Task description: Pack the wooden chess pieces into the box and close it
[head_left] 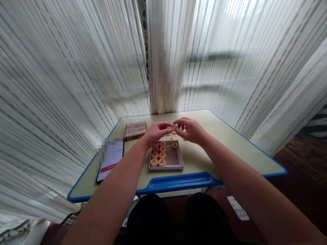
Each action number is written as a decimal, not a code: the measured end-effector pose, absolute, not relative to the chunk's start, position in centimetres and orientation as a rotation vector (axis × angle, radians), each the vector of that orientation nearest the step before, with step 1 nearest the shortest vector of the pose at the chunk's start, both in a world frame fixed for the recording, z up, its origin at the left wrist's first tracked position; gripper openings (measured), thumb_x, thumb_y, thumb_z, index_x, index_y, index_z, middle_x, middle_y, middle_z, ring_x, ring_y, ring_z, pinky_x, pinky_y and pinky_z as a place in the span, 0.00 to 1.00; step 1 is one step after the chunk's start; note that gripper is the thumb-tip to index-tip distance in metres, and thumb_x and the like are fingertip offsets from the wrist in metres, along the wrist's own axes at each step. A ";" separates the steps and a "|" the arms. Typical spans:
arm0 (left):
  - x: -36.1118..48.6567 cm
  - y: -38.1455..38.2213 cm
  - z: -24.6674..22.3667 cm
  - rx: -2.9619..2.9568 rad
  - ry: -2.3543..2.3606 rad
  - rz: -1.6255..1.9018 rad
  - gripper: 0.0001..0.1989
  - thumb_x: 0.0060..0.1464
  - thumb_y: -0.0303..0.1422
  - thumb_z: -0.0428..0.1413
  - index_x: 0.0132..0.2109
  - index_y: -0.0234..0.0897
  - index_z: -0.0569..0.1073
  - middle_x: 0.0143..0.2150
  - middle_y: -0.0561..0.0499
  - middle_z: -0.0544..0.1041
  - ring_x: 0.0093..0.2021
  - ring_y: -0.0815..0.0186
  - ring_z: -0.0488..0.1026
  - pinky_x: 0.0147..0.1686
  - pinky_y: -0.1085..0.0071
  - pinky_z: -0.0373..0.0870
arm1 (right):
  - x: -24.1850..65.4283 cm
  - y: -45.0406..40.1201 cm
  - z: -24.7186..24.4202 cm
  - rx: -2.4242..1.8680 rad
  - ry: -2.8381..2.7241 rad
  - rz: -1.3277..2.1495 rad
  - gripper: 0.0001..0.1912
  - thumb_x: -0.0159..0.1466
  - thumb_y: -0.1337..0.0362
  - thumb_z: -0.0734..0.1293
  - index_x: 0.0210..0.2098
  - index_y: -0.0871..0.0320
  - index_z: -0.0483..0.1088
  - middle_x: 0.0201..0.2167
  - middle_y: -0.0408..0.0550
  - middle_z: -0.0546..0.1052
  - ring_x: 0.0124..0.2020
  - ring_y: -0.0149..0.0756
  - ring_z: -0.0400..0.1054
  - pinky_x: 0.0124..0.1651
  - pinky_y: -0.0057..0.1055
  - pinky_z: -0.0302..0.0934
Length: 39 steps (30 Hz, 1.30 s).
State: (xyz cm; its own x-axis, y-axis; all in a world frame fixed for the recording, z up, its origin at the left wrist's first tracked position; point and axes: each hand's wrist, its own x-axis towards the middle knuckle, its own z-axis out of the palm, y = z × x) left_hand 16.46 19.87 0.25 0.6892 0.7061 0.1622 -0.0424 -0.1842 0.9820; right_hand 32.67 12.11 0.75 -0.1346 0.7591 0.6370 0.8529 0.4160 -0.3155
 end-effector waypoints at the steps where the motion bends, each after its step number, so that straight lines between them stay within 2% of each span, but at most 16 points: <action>1: 16.4 19.9 0.3 1.635 0.560 0.738 0.18 0.36 0.35 0.63 0.38 0.32 0.74 0.30 0.50 0.74 0.29 0.72 0.66 0.28 0.74 0.59 | 32.7 12.2 0.8 -1.376 -1.904 -0.142 0.11 0.55 0.63 0.64 0.36 0.60 0.71 0.26 0.46 0.70 0.24 0.28 0.60 0.30 0.27 0.57; 8: 16.4 20.0 0.2 1.662 0.579 0.729 0.17 0.36 0.33 0.63 0.37 0.31 0.74 0.29 0.50 0.74 0.28 0.72 0.66 0.27 0.75 0.60 | 32.6 12.4 0.8 -1.427 -1.799 0.094 0.10 0.55 0.60 0.65 0.32 0.61 0.71 0.22 0.44 0.70 0.23 0.28 0.62 0.27 0.27 0.58; 13: 16.4 20.5 -0.2 1.681 0.505 0.739 0.21 0.37 0.33 0.63 0.42 0.32 0.73 0.27 0.53 0.71 0.26 0.74 0.65 0.28 0.75 0.61 | 32.7 12.6 0.6 -1.462 -1.724 0.197 0.13 0.55 0.57 0.65 0.32 0.62 0.71 0.21 0.44 0.71 0.22 0.28 0.63 0.25 0.27 0.58; 23: 16.7 20.5 -0.6 1.641 0.471 0.732 0.20 0.38 0.33 0.63 0.40 0.30 0.73 0.31 0.48 0.75 0.32 0.69 0.70 0.36 0.69 0.66 | 32.7 12.6 0.4 -1.467 -1.716 0.218 0.13 0.54 0.56 0.65 0.31 0.61 0.71 0.21 0.44 0.71 0.23 0.29 0.63 0.26 0.27 0.57; 30: 16.3 20.6 -0.5 1.660 0.526 0.704 0.19 0.37 0.32 0.63 0.39 0.30 0.73 0.29 0.50 0.73 0.29 0.72 0.69 0.33 0.72 0.64 | 33.6 13.4 0.0 -1.550 -1.550 -0.020 0.11 0.56 0.59 0.62 0.31 0.60 0.71 0.25 0.46 0.73 0.26 0.31 0.65 0.29 0.28 0.57; 36: 15.8 20.7 -0.4 1.953 0.575 0.564 0.20 0.35 0.37 0.63 0.38 0.32 0.75 0.20 0.57 0.63 0.21 0.75 0.57 0.22 0.75 0.53 | 34.3 13.8 -0.6 -1.617 -1.520 -0.097 0.10 0.56 0.60 0.62 0.29 0.59 0.71 0.23 0.44 0.73 0.25 0.31 0.64 0.29 0.28 0.57; 39: 15.6 20.6 -0.4 2.107 0.602 0.486 0.20 0.34 0.40 0.63 0.37 0.34 0.77 0.19 0.57 0.62 0.21 0.74 0.56 0.22 0.74 0.51 | 34.1 13.8 -0.7 -1.670 -1.586 -0.086 0.10 0.56 0.60 0.62 0.28 0.59 0.71 0.22 0.45 0.73 0.24 0.30 0.64 0.29 0.27 0.56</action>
State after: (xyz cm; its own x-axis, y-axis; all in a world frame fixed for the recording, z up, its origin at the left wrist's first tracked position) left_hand 15.65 20.63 -0.41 0.8072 0.5778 0.1207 0.2394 -0.5074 0.8278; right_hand 34.08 13.77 -0.71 0.2066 0.8052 0.5559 0.8604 0.1209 -0.4950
